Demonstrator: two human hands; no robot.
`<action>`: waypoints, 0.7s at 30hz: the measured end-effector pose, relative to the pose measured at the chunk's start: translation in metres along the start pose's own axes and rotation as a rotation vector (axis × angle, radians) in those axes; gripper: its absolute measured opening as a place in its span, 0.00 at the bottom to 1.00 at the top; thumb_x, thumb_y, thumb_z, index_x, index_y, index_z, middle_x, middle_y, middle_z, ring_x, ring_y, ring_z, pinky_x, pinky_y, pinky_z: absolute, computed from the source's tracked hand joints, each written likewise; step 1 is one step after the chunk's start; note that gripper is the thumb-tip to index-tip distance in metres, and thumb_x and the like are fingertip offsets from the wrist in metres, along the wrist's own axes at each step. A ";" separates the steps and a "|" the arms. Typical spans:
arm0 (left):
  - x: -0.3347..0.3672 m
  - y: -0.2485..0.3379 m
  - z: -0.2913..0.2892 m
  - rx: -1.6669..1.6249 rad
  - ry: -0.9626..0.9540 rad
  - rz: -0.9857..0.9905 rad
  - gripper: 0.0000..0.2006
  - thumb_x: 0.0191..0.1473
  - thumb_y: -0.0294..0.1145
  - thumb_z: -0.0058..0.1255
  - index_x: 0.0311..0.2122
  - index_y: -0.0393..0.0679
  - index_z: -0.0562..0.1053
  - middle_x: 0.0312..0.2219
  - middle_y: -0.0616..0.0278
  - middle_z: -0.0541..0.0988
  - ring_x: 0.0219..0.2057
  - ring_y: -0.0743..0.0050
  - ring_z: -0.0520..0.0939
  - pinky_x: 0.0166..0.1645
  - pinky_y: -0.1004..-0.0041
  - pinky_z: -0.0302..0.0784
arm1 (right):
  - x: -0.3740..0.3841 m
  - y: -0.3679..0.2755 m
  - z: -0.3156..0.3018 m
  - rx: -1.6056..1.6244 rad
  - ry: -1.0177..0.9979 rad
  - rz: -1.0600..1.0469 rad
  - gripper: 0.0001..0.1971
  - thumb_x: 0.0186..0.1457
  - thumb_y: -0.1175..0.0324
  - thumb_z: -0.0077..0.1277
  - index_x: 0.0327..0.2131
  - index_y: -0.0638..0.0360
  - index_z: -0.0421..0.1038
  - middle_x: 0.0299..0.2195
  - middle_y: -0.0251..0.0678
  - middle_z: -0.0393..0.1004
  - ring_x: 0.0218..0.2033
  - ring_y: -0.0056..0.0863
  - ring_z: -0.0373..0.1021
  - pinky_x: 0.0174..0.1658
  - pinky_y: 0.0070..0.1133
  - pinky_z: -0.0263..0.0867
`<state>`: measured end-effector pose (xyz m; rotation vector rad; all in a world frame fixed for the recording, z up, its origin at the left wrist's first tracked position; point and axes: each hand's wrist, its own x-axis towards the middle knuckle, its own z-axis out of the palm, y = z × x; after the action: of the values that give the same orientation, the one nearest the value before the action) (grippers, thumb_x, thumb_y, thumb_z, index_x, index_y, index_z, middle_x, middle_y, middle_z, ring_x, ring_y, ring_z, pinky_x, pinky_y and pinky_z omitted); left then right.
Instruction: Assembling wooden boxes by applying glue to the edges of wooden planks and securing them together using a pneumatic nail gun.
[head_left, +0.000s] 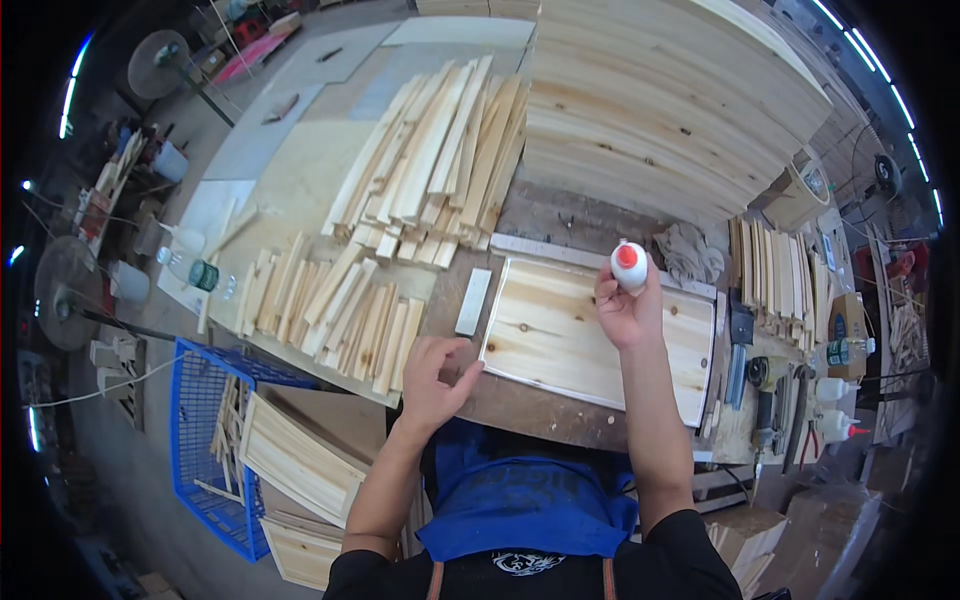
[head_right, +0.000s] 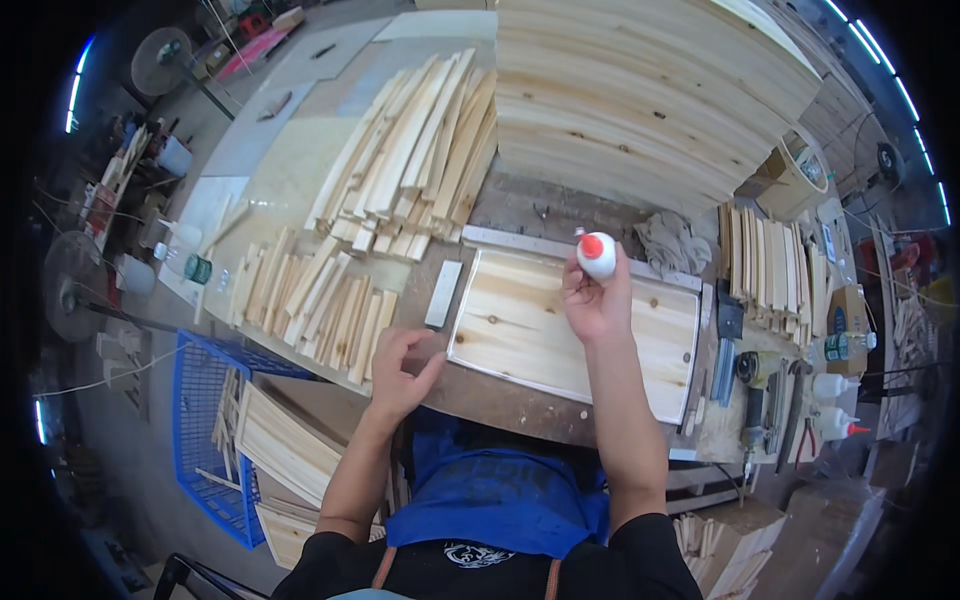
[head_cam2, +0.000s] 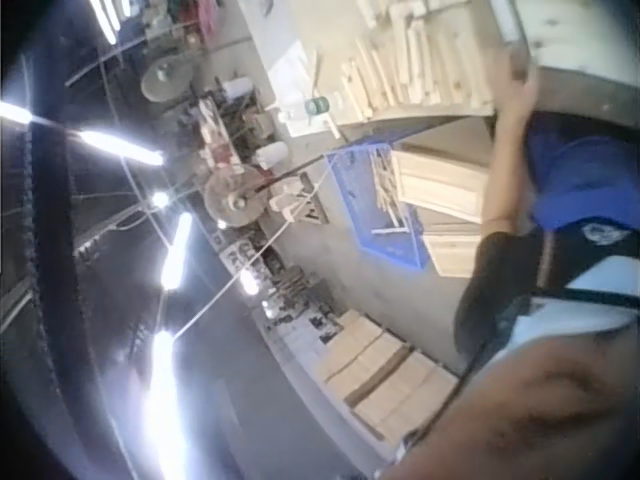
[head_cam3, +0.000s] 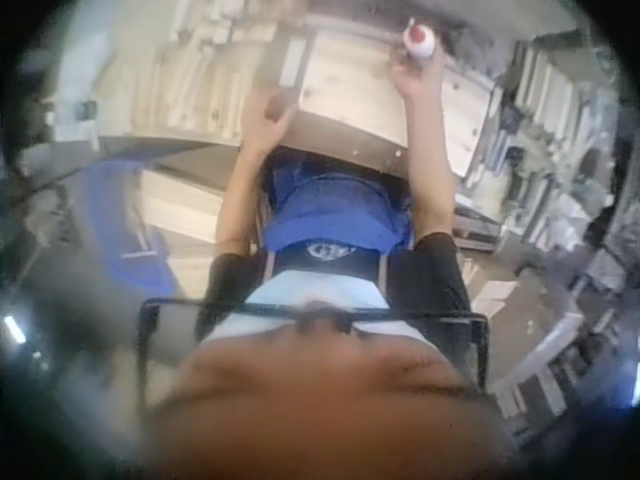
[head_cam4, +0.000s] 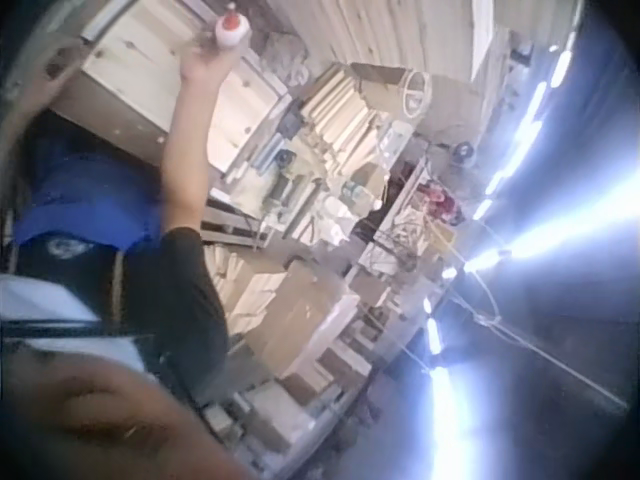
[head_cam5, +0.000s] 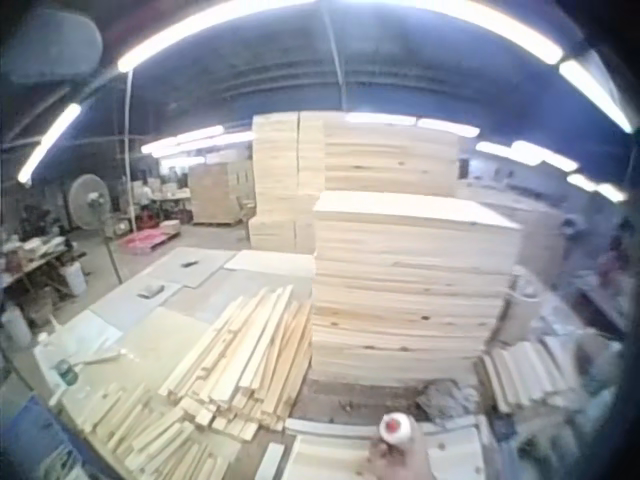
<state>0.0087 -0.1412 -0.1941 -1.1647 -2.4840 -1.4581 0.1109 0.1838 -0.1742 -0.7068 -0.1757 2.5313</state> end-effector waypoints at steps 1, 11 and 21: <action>0.007 0.000 -0.003 -0.003 0.024 0.008 0.20 0.48 0.35 0.71 0.46 0.42 0.79 0.33 0.56 0.78 0.36 0.56 0.79 0.43 0.62 0.76 | 0.016 -0.005 0.001 0.014 -0.017 0.002 0.19 0.66 0.55 0.56 0.50 0.60 0.75 0.42 0.40 0.79 0.40 0.35 0.78 0.33 0.22 0.79; 0.183 -0.033 -0.003 0.410 0.044 -0.038 0.18 0.53 0.36 0.66 0.48 0.41 0.80 0.37 0.53 0.80 0.38 0.57 0.82 0.44 0.62 0.79 | 0.111 -0.017 0.000 0.522 0.123 0.118 0.17 0.64 0.57 0.55 0.44 0.61 0.77 0.37 0.42 0.79 0.37 0.40 0.79 0.31 0.25 0.80; 0.267 -0.073 0.020 0.762 -0.141 -0.179 0.24 0.51 0.41 0.64 0.48 0.33 0.78 0.39 0.45 0.81 0.43 0.46 0.84 0.49 0.54 0.82 | 0.098 -0.013 -0.004 0.474 0.141 0.049 0.23 0.68 0.50 0.45 0.48 0.63 0.74 0.39 0.46 0.79 0.41 0.44 0.79 0.36 0.30 0.82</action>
<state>-0.2218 0.0093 -0.1574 -0.9136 -2.8621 -0.3388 0.0462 0.2436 -0.2184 -0.6936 0.4802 2.4184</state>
